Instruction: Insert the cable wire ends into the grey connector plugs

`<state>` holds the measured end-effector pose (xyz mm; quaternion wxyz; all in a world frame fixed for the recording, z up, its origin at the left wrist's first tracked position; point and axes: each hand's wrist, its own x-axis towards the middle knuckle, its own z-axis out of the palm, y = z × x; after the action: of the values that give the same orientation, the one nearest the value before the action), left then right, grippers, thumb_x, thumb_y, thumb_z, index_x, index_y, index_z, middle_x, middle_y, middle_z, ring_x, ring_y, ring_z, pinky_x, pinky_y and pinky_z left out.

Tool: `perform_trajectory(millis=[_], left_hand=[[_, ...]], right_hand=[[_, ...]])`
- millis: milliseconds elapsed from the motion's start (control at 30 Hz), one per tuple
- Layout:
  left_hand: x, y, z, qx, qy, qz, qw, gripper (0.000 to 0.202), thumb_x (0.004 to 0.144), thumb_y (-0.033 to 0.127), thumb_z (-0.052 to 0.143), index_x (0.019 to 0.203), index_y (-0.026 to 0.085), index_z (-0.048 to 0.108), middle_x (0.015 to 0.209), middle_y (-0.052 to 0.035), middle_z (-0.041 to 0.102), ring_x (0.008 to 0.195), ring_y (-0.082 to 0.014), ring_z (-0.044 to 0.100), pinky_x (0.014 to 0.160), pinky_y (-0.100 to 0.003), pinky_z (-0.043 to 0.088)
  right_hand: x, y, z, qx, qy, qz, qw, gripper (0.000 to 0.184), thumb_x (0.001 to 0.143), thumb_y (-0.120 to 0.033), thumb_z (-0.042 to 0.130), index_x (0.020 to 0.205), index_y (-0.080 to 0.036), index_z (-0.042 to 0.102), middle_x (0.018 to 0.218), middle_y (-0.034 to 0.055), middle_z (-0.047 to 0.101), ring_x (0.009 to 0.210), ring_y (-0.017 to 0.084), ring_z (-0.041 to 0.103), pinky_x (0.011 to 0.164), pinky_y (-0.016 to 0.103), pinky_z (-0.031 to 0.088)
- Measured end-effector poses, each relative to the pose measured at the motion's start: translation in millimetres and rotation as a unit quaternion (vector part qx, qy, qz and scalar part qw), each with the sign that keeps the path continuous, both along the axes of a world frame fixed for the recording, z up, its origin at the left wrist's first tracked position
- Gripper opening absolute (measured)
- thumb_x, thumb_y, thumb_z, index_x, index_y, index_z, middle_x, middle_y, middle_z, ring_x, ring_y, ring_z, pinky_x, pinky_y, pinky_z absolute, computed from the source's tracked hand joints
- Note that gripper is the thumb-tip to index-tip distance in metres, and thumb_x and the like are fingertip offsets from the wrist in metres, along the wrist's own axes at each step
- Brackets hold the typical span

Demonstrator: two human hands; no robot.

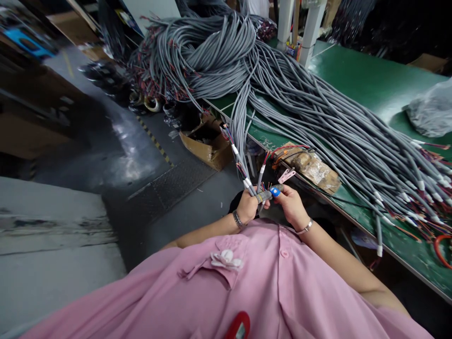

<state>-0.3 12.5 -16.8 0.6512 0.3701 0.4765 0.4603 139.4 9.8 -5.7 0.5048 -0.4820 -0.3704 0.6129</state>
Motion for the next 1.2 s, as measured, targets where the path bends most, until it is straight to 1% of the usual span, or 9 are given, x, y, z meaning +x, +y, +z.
perform_trajectory(millis=[300, 467, 567, 733, 800, 900, 1000, 1100, 1200], left_hand=[[-1, 0, -0.4, -0.001, -0.001, -0.017, 1.000, 0.033, 0.066, 0.043, 0.077, 0.068, 0.013, 0.062, 0.051, -0.0026, 0.062, 0.042, -0.0123, 0.055, 0.045, -0.026, 0.048], [3, 1, 2.1, -0.011, -0.003, 0.024, 1.000, 0.034, 0.065, 0.043, 0.077, 0.072, 0.013, 0.064, 0.054, -0.0029, 0.063, 0.045, -0.0130, 0.057, 0.045, -0.025, 0.048], [5, 2, 4.7, -0.013, -0.002, 0.030, 0.999, 0.034, 0.064, 0.042, 0.078, 0.070, 0.012, 0.064, 0.052, -0.0020, 0.062, 0.043, -0.0120, 0.056, 0.044, -0.024, 0.047], [1, 5, 8.2, -0.017, -0.025, 0.007, 1.000, 0.031, 0.064, 0.039, 0.078, 0.067, 0.012, 0.063, 0.050, -0.0013, 0.060, 0.041, -0.0105, 0.053, 0.041, -0.023, 0.043], [-1, 7, 9.9, -0.023, -0.045, -0.007, 0.999, 0.030, 0.062, 0.037, 0.079, 0.068, 0.012, 0.064, 0.052, -0.0018, 0.061, 0.041, -0.0103, 0.053, 0.040, -0.022, 0.042], [-3, 10, 14.6, -0.028, -0.067, -0.038, 0.997, 0.030, 0.059, 0.035, 0.080, 0.066, 0.011, 0.063, 0.055, -0.0028, 0.063, 0.040, -0.0098, 0.052, 0.038, -0.022, 0.041], [-1, 15, 20.7, -0.033, -0.074, -0.064, 0.995, 0.034, 0.056, 0.037, 0.081, 0.065, 0.011, 0.062, 0.057, -0.0038, 0.064, 0.039, -0.0096, 0.051, 0.037, -0.022, 0.040], [5, 20, 25.3, -0.032, -0.080, -0.082, 0.993, 0.038, 0.056, 0.041, 0.081, 0.066, 0.011, 0.061, 0.058, -0.0038, 0.064, 0.038, -0.0092, 0.051, 0.036, -0.022, 0.039], [11, 25, 27.7, -0.031, -0.084, -0.082, 0.993, 0.036, 0.055, 0.039, 0.080, 0.065, 0.011, 0.061, 0.054, -0.0027, 0.062, 0.037, -0.0091, 0.050, 0.035, -0.022, 0.038]], right_hand=[[0, 0, 2.9, 0.006, 0.012, 0.006, 1.000, 0.026, 0.068, -0.042, 0.078, 0.071, -0.019, 0.066, 0.061, -0.0026, 0.060, 0.056, 0.011, 0.047, 0.056, 0.026, 0.036], [-2, -2, -0.7, 0.000, 0.019, -0.030, 0.999, 0.026, 0.068, -0.041, 0.078, 0.073, -0.019, 0.066, 0.065, -0.0027, 0.060, 0.056, 0.010, 0.045, 0.056, 0.025, 0.036], [0, -2, -2.8, -0.002, 0.020, -0.024, 1.000, 0.026, 0.070, -0.042, 0.077, 0.075, -0.019, 0.065, 0.066, -0.0028, 0.058, 0.057, 0.009, 0.044, 0.055, 0.025, 0.036], [13, -2, -7.9, -0.010, 0.075, -0.002, 0.997, 0.029, 0.075, -0.046, 0.073, 0.075, -0.019, 0.062, 0.067, -0.0029, 0.055, 0.057, 0.009, 0.043, 0.057, 0.025, 0.040], [22, 1, -10.5, -0.027, 0.112, -0.013, 0.993, 0.032, 0.077, -0.052, 0.068, 0.079, -0.020, 0.062, 0.070, -0.0015, 0.057, 0.057, 0.010, 0.045, 0.057, 0.025, 0.042], [32, 9, -10.5, -0.062, 0.141, -0.032, 0.988, 0.044, 0.077, -0.063, 0.062, 0.085, -0.020, 0.064, 0.074, 0.0003, 0.059, 0.057, 0.010, 0.046, 0.055, 0.024, 0.044], [36, 22, -4.4, -0.086, 0.140, -0.012, 0.986, 0.053, 0.074, -0.072, 0.057, 0.085, -0.020, 0.066, 0.076, 0.0014, 0.063, 0.056, 0.011, 0.049, 0.054, 0.024, 0.045], [34, 33, 2.6, -0.064, 0.126, 0.011, 0.990, 0.052, 0.073, -0.071, 0.060, 0.081, -0.020, 0.066, 0.072, 0.0004, 0.063, 0.056, 0.011, 0.051, 0.055, 0.024, 0.045], [29, 38, 4.0, -0.035, 0.122, 0.014, 0.992, 0.051, 0.071, -0.070, 0.062, 0.077, -0.020, 0.065, 0.069, 0.0001, 0.062, 0.058, 0.011, 0.051, 0.058, 0.024, 0.046]])
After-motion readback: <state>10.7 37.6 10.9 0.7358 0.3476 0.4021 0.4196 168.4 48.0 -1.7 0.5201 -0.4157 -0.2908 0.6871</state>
